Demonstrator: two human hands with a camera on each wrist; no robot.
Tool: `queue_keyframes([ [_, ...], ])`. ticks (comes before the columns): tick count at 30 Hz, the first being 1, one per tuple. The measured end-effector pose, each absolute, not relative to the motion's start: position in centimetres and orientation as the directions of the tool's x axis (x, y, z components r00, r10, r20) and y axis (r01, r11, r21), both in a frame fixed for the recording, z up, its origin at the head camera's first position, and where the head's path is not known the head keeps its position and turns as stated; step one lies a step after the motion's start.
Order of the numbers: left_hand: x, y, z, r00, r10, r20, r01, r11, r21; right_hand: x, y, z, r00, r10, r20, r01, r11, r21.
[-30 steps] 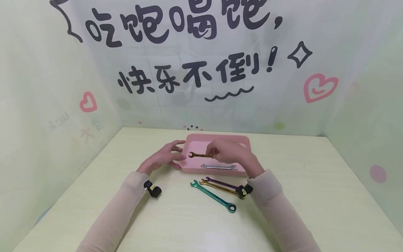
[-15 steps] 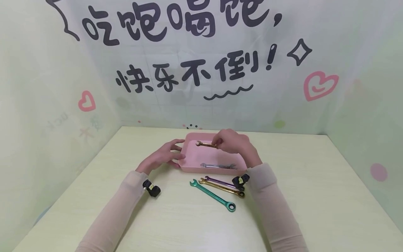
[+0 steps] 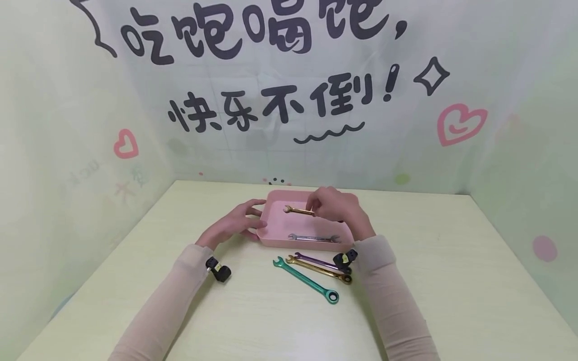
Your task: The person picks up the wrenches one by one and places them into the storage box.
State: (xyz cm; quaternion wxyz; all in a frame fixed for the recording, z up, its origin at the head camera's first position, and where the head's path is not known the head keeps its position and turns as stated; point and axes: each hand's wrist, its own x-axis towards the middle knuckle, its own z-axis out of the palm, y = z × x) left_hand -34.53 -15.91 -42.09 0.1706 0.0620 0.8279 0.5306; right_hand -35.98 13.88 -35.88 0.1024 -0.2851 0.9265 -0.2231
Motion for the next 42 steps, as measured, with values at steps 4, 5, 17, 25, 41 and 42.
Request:
queue_keyframes([
  [4, -34.6, -15.9, -42.2, -0.932, 0.283, -0.227, -0.087, 0.433, 0.897, -36.0, 13.7, -36.2, -0.822, -0.561, -0.096, -0.474, 0.768, -0.431],
  [5, -34.6, -15.9, -42.2, -0.932, 0.283, -0.227, -0.088, 0.432, 0.898, -36.0, 13.7, -36.3, -0.824, -0.556, -0.105, -0.469, 0.775, -0.422],
  [17, -34.7, -15.9, -42.0, -0.933, 0.280, -0.226, -0.091, 0.425, 0.900, -36.2, 13.3, -37.1, -0.825, -0.536, -0.179, -0.431, 0.801, -0.415],
  [25, -34.7, -16.1, -42.1, -0.933, 0.273, -0.234, -0.100, 0.428, 0.898, -36.5, 13.2, -37.9, -0.787, -0.591, -0.176, -0.492, 0.774, -0.399],
  [41, -34.8, -16.2, -42.4, -0.935, 0.277, -0.224, -0.088, 0.429, 0.899, -36.5, 13.2, -38.9, -0.793, -0.565, -0.228, -0.401, 0.766, -0.502],
  [42, -34.8, -16.2, -42.4, -0.935, 0.277, -0.223, -0.087, 0.431, 0.898, -36.5, 13.1, -38.9, -0.795, -0.562, -0.229, -0.396, 0.766, -0.507],
])
